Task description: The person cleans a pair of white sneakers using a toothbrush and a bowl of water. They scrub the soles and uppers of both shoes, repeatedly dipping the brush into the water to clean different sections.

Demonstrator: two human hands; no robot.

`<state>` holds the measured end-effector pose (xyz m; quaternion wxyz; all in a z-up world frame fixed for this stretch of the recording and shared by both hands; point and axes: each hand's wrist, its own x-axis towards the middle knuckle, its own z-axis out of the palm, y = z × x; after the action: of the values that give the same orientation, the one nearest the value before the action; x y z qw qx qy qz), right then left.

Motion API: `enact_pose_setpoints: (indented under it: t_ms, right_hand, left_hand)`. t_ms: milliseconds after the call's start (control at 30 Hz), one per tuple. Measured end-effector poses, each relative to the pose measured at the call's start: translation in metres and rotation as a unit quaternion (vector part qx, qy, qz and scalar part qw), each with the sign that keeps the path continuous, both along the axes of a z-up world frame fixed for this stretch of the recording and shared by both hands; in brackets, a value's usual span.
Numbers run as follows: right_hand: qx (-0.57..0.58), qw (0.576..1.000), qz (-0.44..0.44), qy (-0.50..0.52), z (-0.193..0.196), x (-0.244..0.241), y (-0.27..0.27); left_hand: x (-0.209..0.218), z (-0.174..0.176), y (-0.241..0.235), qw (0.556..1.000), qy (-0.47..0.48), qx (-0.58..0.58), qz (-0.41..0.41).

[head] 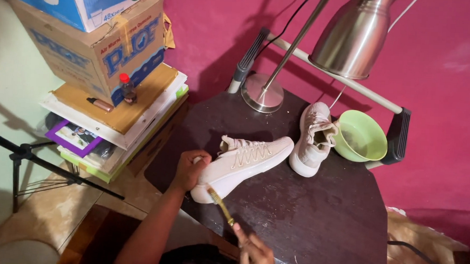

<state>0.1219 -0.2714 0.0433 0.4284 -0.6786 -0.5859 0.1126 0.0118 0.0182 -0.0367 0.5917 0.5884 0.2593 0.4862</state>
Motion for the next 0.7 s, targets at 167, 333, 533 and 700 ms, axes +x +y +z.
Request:
enact_pose_setpoints:
  t_ms: [167,333,533,700]
  right_hand:
    - [0.052,0.996,-0.021,-0.067,-0.017,0.081,0.011]
    - [0.033,0.991,-0.057,-0.114,-0.016,0.065,0.01]
    - [0.036,0.999,0.011,-0.007,0.011,-0.008,0.005]
    - [0.044,0.997,0.014,-0.061,-0.015,0.062,0.005]
  left_hand:
    - [-0.001,0.017,-0.003,1.0,0.006,0.011,-0.007]
    - [-0.004,0.032,-0.008,0.999,0.002,0.03,-0.025]
    - [-0.002,0.026,-0.005,0.999,-0.008,0.044,-0.03]
    - [-0.01,0.015,-0.001,0.997,0.035,0.027,-0.057]
